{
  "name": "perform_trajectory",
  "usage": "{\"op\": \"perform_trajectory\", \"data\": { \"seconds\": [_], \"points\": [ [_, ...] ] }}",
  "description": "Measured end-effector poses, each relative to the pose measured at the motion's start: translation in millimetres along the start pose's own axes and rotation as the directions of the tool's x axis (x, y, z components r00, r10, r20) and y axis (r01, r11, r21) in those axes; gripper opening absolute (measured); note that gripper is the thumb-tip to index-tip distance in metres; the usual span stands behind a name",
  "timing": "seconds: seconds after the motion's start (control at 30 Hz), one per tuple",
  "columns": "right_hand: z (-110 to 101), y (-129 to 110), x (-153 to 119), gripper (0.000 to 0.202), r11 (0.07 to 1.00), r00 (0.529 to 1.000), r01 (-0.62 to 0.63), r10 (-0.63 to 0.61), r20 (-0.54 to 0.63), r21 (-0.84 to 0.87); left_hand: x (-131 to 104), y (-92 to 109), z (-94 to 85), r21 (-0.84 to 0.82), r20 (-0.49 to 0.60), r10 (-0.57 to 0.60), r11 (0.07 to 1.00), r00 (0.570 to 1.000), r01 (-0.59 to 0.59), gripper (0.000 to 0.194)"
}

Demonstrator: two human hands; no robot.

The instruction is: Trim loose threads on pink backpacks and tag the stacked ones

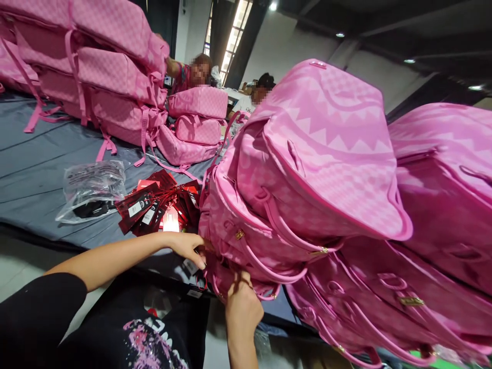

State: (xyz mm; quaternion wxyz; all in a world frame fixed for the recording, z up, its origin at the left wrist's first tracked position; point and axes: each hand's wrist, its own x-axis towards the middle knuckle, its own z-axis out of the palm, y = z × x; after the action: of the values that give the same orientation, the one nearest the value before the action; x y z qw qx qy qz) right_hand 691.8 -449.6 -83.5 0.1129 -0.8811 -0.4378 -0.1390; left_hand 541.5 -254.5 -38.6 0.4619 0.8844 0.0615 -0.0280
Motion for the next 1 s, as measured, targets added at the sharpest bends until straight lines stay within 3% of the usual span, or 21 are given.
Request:
{"op": "perform_trajectory", "data": {
  "seconds": [0.07,0.13,0.23,0.33,0.43,0.57,0.8,0.87,1.0],
  "points": [
    [3.2,-0.9,-5.1,0.037,0.999,0.994,0.031,-0.033,-0.108,-0.017,-11.0,-6.2,4.5,-0.066,-0.033,0.018,0.998,0.999,-0.02,0.039],
    [6.7,-5.7,-6.2,0.036,0.992,0.966,0.097,-0.074,-0.248,0.083,-17.1,-9.5,13.1,-0.068,-0.186,0.001,0.998,0.983,-0.014,0.04],
    [11.4,-14.6,-2.8,0.03,0.925,0.92,0.211,-0.078,-0.385,0.316,-18.5,-10.4,29.7,-0.003,-0.44,-0.05,0.999,0.897,0.054,0.026],
    [17.7,-20.5,1.2,0.027,0.817,0.921,0.25,-0.036,-0.387,0.519,-16.1,-11.7,46.4,0.042,-0.572,-0.102,0.987,0.814,0.153,0.015],
    [26.9,-23.5,3.9,0.029,0.769,0.936,0.239,-0.021,-0.351,0.593,-13.1,-18.9,59.3,0.109,-0.625,-0.106,0.969,0.774,0.222,0.021],
    [36.5,-26.8,8.3,0.03,0.745,0.941,0.265,-0.061,-0.333,0.613,-9.4,-37.7,66.0,0.178,-0.634,-0.062,0.958,0.771,0.224,0.017],
    [40.1,-29.0,10.2,0.024,0.696,0.922,0.359,-0.162,-0.35,0.622,-17.1,-52.8,75.1,0.181,-0.619,0.089,0.983,0.781,0.032,0.013],
    [40.9,-27.7,8.4,0.023,0.69,0.919,0.375,-0.187,-0.348,0.619,-19.4,-50.1,78.2,0.157,-0.649,0.108,0.988,0.753,-0.006,0.013],
    [40.6,-24.6,5.4,0.036,0.669,0.907,0.416,-0.254,-0.336,0.616,-15.8,-45.4,76.6,0.104,-0.765,0.088,0.994,0.638,-0.013,0.014]
  ]
}}
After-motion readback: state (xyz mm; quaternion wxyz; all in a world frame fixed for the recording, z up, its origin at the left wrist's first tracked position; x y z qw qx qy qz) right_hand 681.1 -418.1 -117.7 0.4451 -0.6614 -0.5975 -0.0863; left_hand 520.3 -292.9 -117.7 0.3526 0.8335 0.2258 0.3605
